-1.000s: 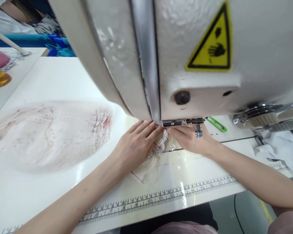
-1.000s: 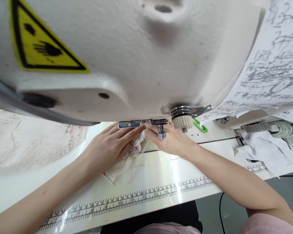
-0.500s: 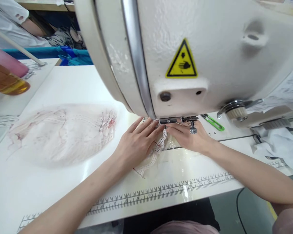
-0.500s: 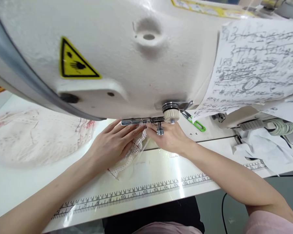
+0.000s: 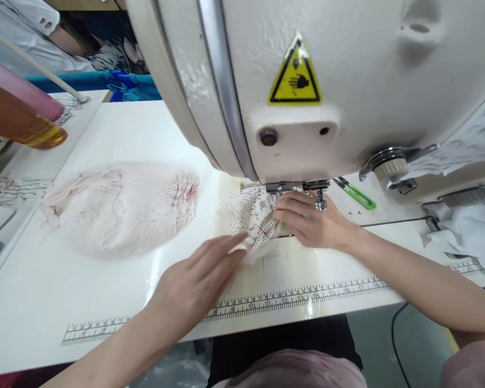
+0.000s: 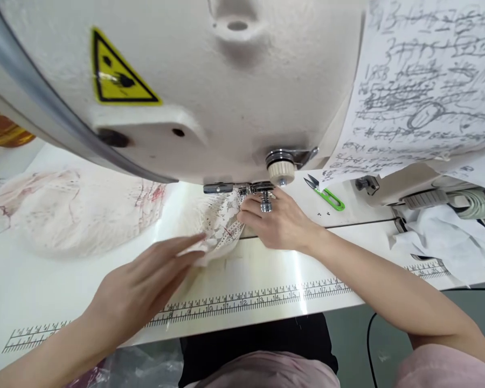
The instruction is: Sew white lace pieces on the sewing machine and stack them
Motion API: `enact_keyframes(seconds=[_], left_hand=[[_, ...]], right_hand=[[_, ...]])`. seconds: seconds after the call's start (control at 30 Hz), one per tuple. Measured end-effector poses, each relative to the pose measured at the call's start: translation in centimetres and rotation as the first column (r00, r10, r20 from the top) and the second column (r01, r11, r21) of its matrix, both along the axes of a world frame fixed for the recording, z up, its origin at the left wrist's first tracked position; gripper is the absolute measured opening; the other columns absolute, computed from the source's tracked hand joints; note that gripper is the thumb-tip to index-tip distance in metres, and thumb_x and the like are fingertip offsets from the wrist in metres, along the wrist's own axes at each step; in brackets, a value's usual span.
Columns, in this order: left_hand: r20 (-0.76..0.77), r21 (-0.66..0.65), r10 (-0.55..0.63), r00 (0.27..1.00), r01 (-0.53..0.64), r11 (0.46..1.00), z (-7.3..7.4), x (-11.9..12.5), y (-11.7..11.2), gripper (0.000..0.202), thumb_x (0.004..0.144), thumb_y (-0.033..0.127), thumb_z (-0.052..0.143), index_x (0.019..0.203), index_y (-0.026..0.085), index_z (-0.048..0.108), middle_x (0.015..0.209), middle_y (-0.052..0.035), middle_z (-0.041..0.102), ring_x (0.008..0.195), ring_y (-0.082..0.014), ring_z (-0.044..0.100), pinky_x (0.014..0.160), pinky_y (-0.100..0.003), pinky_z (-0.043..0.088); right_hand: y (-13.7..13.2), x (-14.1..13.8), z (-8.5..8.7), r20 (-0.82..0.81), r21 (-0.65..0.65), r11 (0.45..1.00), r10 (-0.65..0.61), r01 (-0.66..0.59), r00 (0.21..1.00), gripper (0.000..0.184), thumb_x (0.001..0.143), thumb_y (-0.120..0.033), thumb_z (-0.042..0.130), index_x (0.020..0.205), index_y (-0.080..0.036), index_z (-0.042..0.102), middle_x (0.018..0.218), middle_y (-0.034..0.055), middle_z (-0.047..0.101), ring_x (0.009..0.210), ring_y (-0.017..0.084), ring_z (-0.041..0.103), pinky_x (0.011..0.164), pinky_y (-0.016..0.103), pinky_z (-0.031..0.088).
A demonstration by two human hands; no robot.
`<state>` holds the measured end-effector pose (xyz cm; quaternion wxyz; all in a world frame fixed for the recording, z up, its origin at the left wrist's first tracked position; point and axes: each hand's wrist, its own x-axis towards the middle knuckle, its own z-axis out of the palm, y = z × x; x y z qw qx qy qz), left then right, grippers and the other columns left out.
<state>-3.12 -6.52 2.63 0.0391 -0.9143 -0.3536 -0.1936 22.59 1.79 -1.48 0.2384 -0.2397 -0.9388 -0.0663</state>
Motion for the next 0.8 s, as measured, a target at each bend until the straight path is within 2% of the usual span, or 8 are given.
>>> enact_keyframes(seconds=[0.07,0.1,0.2,0.27,0.4,0.6,0.7,0.8], left_hand=[[0.069,-0.117,0.149,0.987,-0.14,0.983,1.1,0.8,0.8,0.018,0.097,0.015,0.041,0.107,0.013,0.056,0.114,-0.0094,0.068,0.084,-0.0141,0.068,0.055,-0.021,0.05],[0.055,-0.1,0.162,0.985,-0.156,0.983,1.6,1.2,1.4,0.019,0.098,0.018,0.04,0.108,0.014,0.055,0.106,-0.0076,0.07,0.075,-0.0134,0.067,0.05,-0.022,0.047],[-0.081,0.019,0.026,0.996,-0.025,1.0,2.1,2.1,4.1,0.018,0.096,0.025,0.045,0.102,0.013,0.058,0.085,-0.0055,0.069,0.063,-0.017,0.062,0.048,-0.028,0.043],[-0.159,0.016,-0.048,0.986,0.051,0.999,1.6,2.6,5.6,0.015,0.091,0.02,0.05,0.1,0.012,0.059,0.084,-0.0072,0.066,0.069,-0.0199,0.061,0.056,-0.031,0.046],[-0.217,0.087,-0.015,0.976,0.034,0.996,-0.3,3.2,7.0,0.029,0.074,-0.004,0.046,0.088,0.014,0.063,0.075,-0.0031,0.061,0.062,-0.017,0.054,0.058,-0.03,0.041],[-0.188,0.285,0.016,0.982,0.039,0.958,-1.4,3.3,6.5,0.027,0.078,-0.003,0.046,0.08,0.017,0.064,0.066,0.0004,0.058,0.059,-0.0151,0.051,0.06,-0.032,0.036],[-0.144,0.336,0.057,0.988,-0.005,0.942,-1.4,3.4,6.3,0.025,0.081,-0.001,0.048,0.078,0.018,0.063,0.077,0.0006,0.066,0.07,-0.0159,0.059,0.076,-0.037,0.042],[-0.067,0.315,0.046,0.997,-0.023,0.949,-1.8,3.5,6.1,0.023,0.089,0.005,0.046,0.093,0.018,0.065,0.107,-0.0024,0.071,0.097,-0.0201,0.064,0.102,-0.047,0.037]], right_hand=[[0.0,0.0,-0.1,-0.052,-0.052,0.998,0.031,-0.034,0.998,0.026,0.084,-0.007,0.047,0.104,-0.018,0.059,0.103,0.0028,0.067,0.097,0.016,0.057,0.076,0.033,0.04],[0.0,0.0,0.0,-0.073,-0.048,0.998,0.027,-0.03,0.997,0.023,0.085,-0.009,0.049,0.103,-0.018,0.06,0.101,0.002,0.068,0.095,0.015,0.058,0.074,0.033,0.04],[0.0,-0.2,0.3,-0.114,0.005,1.0,-0.001,0.002,0.993,0.02,0.086,-0.008,0.052,0.097,-0.02,0.062,0.09,-0.0027,0.07,0.088,0.012,0.059,0.068,0.03,0.039],[0.0,-0.2,0.4,-0.106,0.009,1.0,-0.015,0.016,0.994,0.021,0.086,-0.005,0.05,0.091,-0.021,0.063,0.085,-0.0044,0.069,0.086,0.011,0.06,0.066,0.029,0.039],[0.0,-0.3,0.4,-0.06,-0.043,0.999,-0.035,0.033,0.998,0.021,0.088,-0.005,0.047,0.085,-0.021,0.061,0.083,-0.0048,0.069,0.08,0.011,0.06,0.065,0.03,0.039],[-0.2,-0.6,0.3,-0.086,-0.124,0.99,-0.078,0.067,0.993,0.021,0.089,-0.017,0.05,0.108,-0.019,0.058,0.109,0.0027,0.068,0.09,0.016,0.061,0.077,0.034,0.045],[-0.1,-0.8,0.1,-0.047,-0.122,0.993,-0.011,0.005,0.999,0.019,0.089,-0.009,0.048,0.096,-0.02,0.062,0.096,0.0007,0.069,0.092,0.015,0.06,0.08,0.033,0.045],[0.0,-0.9,-0.1,-0.042,-0.132,0.991,-0.003,-0.003,0.999,0.021,0.088,-0.006,0.049,0.092,-0.021,0.064,0.087,-0.0003,0.068,0.09,0.014,0.06,0.08,0.032,0.046]])
